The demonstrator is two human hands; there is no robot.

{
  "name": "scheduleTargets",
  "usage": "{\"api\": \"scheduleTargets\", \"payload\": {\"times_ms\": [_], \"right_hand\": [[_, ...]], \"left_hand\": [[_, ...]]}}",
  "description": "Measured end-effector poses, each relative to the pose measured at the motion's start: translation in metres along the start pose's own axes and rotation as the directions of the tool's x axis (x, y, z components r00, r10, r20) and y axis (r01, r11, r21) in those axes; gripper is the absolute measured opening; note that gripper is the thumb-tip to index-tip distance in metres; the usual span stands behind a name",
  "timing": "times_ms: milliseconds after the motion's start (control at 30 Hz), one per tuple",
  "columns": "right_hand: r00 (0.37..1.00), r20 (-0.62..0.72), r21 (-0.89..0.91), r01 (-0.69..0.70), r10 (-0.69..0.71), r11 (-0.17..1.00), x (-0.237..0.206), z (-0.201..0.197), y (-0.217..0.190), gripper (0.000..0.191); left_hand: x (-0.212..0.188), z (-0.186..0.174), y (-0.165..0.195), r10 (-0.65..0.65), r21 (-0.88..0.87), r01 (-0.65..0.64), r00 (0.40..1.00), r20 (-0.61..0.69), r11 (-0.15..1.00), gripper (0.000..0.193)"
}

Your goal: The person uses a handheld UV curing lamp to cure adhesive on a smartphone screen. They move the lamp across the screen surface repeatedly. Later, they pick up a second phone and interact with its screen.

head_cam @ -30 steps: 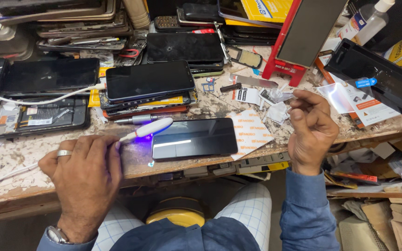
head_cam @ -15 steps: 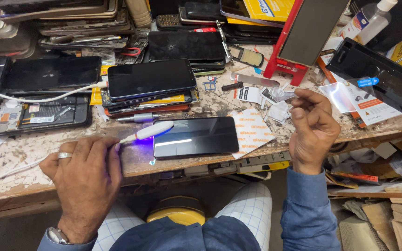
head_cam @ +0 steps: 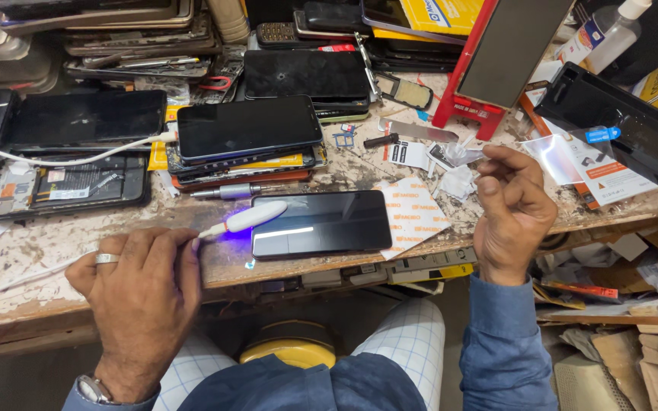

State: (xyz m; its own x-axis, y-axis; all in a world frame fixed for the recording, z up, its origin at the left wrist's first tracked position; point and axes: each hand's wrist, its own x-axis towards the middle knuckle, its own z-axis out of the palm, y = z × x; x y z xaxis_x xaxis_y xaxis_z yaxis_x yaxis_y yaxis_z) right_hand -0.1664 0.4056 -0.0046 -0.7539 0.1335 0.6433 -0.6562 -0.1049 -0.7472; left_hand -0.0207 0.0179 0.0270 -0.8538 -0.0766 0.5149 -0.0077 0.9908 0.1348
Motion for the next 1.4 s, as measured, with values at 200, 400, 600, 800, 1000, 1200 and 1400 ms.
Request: {"api": "scheduleTargets", "payload": {"times_ms": [200, 400, 600, 800, 1000, 1200, 1400], "right_hand": [[1.000, -0.002, -0.011, 0.004, -0.004, 1.000, 0.001, -0.001, 0.001, 0.043], [1.000, -0.003, 0.005, 0.000, 0.000, 1.000, 0.001, -0.001, 0.002, 0.042], [1.000, -0.001, 0.006, -0.001, 0.001, 1.000, 0.003, 0.000, 0.003, 0.043], [1.000, 0.008, 0.017, 0.008, -0.008, 1.000, 0.002, -0.001, 0.003, 0.042], [1.000, 0.009, 0.022, 0.003, -0.004, 1.000, 0.003, -0.002, 0.002, 0.043], [1.000, 0.010, 0.016, 0.003, -0.003, 1.000, 0.004, -0.001, 0.003, 0.043], [1.000, 0.018, 0.002, 0.009, -0.009, 1.000, 0.004, -0.006, 0.004, 0.043]], "left_hand": [[-0.004, 0.001, 0.001, -0.011, -0.019, 0.011, 1.000, -0.005, 1.000, 0.012], [-0.011, 0.003, -0.002, -0.024, -0.026, 0.024, 1.000, 0.012, 0.999, 0.011], [-0.017, 0.003, -0.004, -0.017, -0.047, 0.017, 1.000, 0.012, 0.999, 0.012], [-0.022, 0.004, -0.003, 0.005, -0.096, -0.007, 1.000, -0.011, 0.995, 0.013], [-0.023, 0.004, 0.000, -0.020, -0.121, 0.019, 1.000, -0.003, 0.992, 0.012], [-0.022, 0.005, 0.001, -0.022, -0.159, 0.022, 1.000, 0.000, 0.987, 0.012], [-0.021, 0.008, 0.010, -0.014, -0.188, 0.011, 1.000, -0.011, 0.982, 0.013]]}}
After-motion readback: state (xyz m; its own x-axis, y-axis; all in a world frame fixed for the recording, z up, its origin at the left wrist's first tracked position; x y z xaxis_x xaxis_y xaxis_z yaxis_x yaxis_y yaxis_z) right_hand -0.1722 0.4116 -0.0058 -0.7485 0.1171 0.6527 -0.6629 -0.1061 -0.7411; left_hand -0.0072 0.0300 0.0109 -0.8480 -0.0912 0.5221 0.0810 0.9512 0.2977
